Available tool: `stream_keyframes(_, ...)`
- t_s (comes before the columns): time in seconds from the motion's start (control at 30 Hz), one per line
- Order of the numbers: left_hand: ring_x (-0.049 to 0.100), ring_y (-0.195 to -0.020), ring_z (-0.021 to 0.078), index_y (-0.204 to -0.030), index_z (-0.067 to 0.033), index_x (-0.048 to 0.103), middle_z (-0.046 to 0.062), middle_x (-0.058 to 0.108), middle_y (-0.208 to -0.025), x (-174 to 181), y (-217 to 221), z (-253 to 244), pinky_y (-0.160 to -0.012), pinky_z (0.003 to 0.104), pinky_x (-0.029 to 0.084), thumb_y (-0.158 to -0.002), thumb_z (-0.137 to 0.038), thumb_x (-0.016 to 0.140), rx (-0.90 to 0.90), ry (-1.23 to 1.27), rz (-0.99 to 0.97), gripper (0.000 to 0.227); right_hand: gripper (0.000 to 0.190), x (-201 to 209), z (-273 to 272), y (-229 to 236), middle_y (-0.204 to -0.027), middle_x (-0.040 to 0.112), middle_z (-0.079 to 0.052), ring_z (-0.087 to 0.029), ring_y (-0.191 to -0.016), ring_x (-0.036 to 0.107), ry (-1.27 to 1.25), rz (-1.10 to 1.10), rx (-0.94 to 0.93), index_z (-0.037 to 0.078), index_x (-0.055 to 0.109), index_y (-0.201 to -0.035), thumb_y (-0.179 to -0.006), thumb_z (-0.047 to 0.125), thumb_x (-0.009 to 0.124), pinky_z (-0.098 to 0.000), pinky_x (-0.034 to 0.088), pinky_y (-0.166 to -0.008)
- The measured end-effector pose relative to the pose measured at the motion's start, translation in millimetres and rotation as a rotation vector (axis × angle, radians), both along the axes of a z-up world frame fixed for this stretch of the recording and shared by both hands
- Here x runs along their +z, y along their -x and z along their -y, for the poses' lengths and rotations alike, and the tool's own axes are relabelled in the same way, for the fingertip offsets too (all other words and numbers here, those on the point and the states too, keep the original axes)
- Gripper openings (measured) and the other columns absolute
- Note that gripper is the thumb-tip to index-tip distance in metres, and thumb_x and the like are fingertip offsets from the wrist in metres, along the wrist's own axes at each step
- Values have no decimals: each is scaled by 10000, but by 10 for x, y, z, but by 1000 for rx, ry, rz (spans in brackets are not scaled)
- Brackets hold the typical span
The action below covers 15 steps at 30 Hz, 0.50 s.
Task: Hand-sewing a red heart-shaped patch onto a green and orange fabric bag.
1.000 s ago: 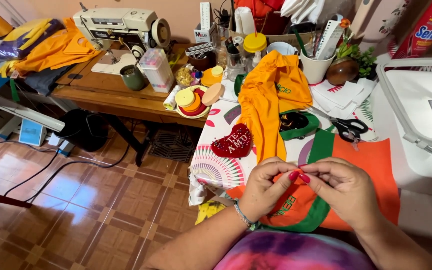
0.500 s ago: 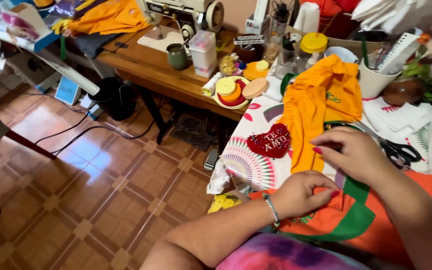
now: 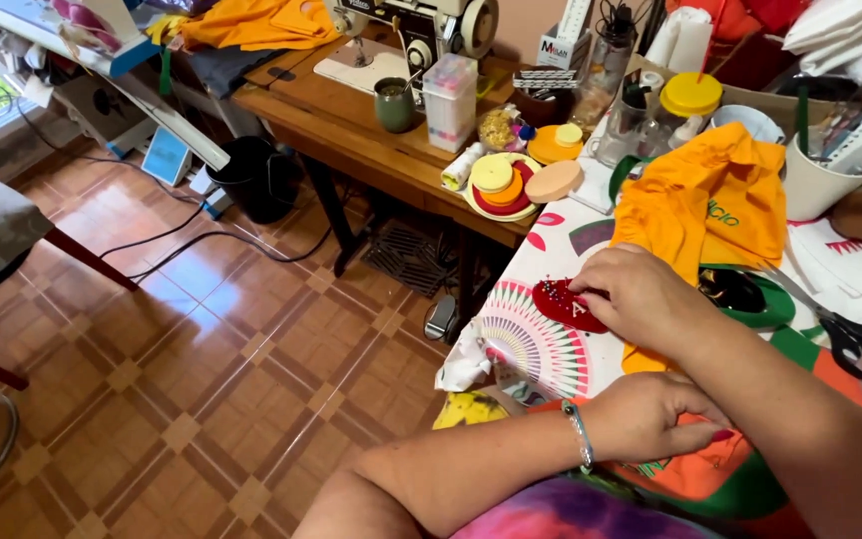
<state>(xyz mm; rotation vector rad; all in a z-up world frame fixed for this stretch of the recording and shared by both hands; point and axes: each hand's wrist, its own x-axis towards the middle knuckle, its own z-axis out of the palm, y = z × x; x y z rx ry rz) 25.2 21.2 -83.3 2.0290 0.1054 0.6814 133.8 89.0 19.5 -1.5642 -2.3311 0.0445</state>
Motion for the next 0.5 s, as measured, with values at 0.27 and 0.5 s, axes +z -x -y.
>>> stream_keyframes(0.27,745,-1035,234,-1144,-259,721,8,765,-1121,-18,10,-8,-860,348,559,-1008,-367,596,-10,-19,-14,214,160,-91,-6,15,-966,694,-12,-240,-947,646,35,-42,-27,158,807,-1001,-884,246,742,-400,519,-827)
stream_keyframes(0.5,727,-1059,178,-1139,-164,713,26,751,-1154,17,0,-6,-995,288,560,-1014,-234,676,7,60,184,147,72,42,-5,78,-929,734,-25,-196,-891,689,88,-226,-137,128,769,-876,-870,196,748,-337,518,-834)
